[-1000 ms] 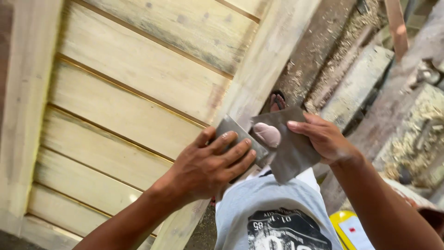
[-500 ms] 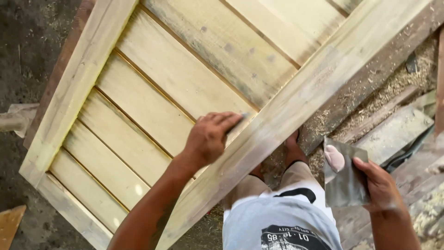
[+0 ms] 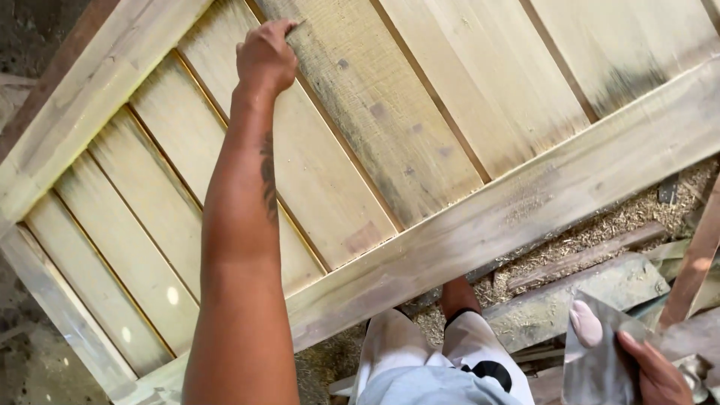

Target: Applying wood filler to gaps in a wooden door using metal scrapers.

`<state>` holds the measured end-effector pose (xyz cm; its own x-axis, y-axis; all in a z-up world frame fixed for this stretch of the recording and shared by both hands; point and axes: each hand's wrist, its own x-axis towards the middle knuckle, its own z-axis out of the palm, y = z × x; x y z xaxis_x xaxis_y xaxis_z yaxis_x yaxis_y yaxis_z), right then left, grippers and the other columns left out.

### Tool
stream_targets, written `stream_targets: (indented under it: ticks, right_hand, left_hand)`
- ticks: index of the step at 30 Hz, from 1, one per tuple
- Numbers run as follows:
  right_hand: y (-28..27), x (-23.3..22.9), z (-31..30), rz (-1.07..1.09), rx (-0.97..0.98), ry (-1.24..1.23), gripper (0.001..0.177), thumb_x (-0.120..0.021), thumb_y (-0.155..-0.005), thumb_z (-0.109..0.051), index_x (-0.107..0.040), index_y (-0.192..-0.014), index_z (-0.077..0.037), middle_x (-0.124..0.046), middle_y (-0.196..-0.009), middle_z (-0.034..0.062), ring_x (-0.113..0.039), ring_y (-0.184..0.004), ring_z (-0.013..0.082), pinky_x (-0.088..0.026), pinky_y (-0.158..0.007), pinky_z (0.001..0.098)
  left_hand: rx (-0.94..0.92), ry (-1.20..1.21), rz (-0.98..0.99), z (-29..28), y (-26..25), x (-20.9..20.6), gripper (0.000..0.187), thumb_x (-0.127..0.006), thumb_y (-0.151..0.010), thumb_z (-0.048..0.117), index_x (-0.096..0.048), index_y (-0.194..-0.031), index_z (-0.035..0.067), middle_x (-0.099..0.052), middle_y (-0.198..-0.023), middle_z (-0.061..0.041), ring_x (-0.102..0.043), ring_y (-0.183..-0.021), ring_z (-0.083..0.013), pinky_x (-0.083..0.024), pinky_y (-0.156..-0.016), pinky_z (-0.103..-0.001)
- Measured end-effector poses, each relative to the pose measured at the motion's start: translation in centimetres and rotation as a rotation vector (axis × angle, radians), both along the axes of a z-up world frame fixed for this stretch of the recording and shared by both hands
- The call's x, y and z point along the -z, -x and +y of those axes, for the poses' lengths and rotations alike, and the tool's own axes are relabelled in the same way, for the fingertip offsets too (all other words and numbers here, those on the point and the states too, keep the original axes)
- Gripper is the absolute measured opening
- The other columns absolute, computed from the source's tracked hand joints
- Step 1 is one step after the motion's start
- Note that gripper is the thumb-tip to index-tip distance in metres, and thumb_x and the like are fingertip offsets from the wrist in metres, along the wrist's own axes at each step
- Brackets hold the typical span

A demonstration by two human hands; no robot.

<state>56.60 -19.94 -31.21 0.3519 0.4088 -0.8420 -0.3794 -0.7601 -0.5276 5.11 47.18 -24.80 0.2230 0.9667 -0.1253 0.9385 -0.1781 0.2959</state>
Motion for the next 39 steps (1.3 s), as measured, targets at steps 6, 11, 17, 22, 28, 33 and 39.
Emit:
stream_targets:
  ticks: [6, 11, 17, 22, 28, 33, 39]
  right_hand:
    - [-3.1, 3.9, -0.1, 0.277, 0.259, 0.169, 0.037, -0.053, -0.106, -0.017, -0.063, -0.137, 0.000, -0.069, -0.127, 0.0102, -0.063, -0.116, 0.0265, -0.046, -0.104, 0.0411]
    - [-5.9, 6.1, -2.9, -0.226, -0.446, -0.259, 0.035, -0.054, -0.103, -0.009, -0.069, -0.134, -0.005, -0.073, -0.121, 0.0051, -0.067, -0.116, 0.0186, -0.045, -0.109, 0.0296]
    - [-4.5, 3.4, 0.4, -0.113, -0.314, -0.325, 0.034, -0.055, -0.104, -0.007, -0.068, -0.134, 0.001, -0.071, -0.128, 0.0132, -0.064, -0.123, 0.0237, -0.044, -0.112, 0.0327]
    - [-3.5, 0.7, 5.5, 0.289, 0.195, 0.195, 0.044, -0.049, -0.106, -0.018, -0.058, -0.143, 0.004, -0.066, -0.134, 0.0186, -0.061, -0.121, 0.0325, -0.043, -0.107, 0.0456]
    - [-3.8, 1.7, 5.1, 0.336, 0.183, 0.149, 0.054, -0.054, -0.099, -0.023, -0.055, -0.145, 0.006, -0.068, -0.135, 0.0160, -0.064, -0.121, 0.0294, -0.045, -0.105, 0.0446]
    - [-5.8, 7.5, 3.3, 0.368, 0.197, 0.341, 0.051, -0.057, -0.101, -0.027, -0.056, -0.143, 0.002, -0.067, -0.129, 0.0205, -0.063, -0.116, 0.0355, -0.046, -0.103, 0.0505]
    - [-3.1, 5.9, 6.0, 0.337, 0.221, 0.244, 0.048, -0.057, -0.099, -0.027, -0.059, -0.138, 0.001, -0.071, -0.123, 0.0155, -0.068, -0.110, 0.0304, -0.052, -0.096, 0.0478]
  left_hand:
    - [0.106, -0.188, 0.206, -2.9, -0.8, 5.6, 0.040, -0.056, -0.090, 0.014, -0.065, -0.129, 0.011, -0.069, -0.123, -0.014, -0.062, -0.112, -0.0376, -0.045, -0.092, -0.056]
    - [0.067, 0.028, 0.213, -4.0, -2.9, -0.3, 0.035, -0.049, -0.103, 0.020, -0.061, -0.137, 0.018, -0.069, -0.127, -0.009, -0.061, -0.118, -0.0312, -0.042, -0.101, -0.053]
    - [0.043, -0.137, 0.218, -2.2, -1.4, 4.4, 0.040, -0.052, -0.096, 0.014, -0.062, -0.134, 0.015, -0.070, -0.125, -0.009, -0.062, -0.114, -0.0315, -0.043, -0.095, -0.052]
    - [0.024, 0.015, 0.183, -2.6, -4.3, -1.5, 0.038, -0.052, -0.096, 0.016, -0.065, -0.132, 0.020, -0.071, -0.123, -0.008, -0.064, -0.114, -0.0307, -0.044, -0.099, -0.051]
    - [0.039, -0.052, 0.121, 5.1, -4.6, 2.3, 0.034, -0.046, -0.106, 0.009, -0.062, -0.135, 0.015, -0.069, -0.126, -0.008, -0.063, -0.117, -0.0288, -0.036, -0.107, -0.060]
    - [0.113, -0.312, 0.253, 5.9, -6.6, 6.4, 0.049, -0.055, -0.088, 0.006, -0.059, -0.137, 0.008, -0.060, -0.137, -0.015, -0.055, -0.124, -0.0347, -0.038, -0.103, -0.055]
    - [0.074, -0.223, 0.251, 2.3, -7.9, 3.8, 0.036, -0.055, -0.093, 0.013, -0.061, -0.128, 0.012, -0.061, -0.139, -0.010, -0.055, -0.124, -0.0321, -0.039, -0.104, -0.053]
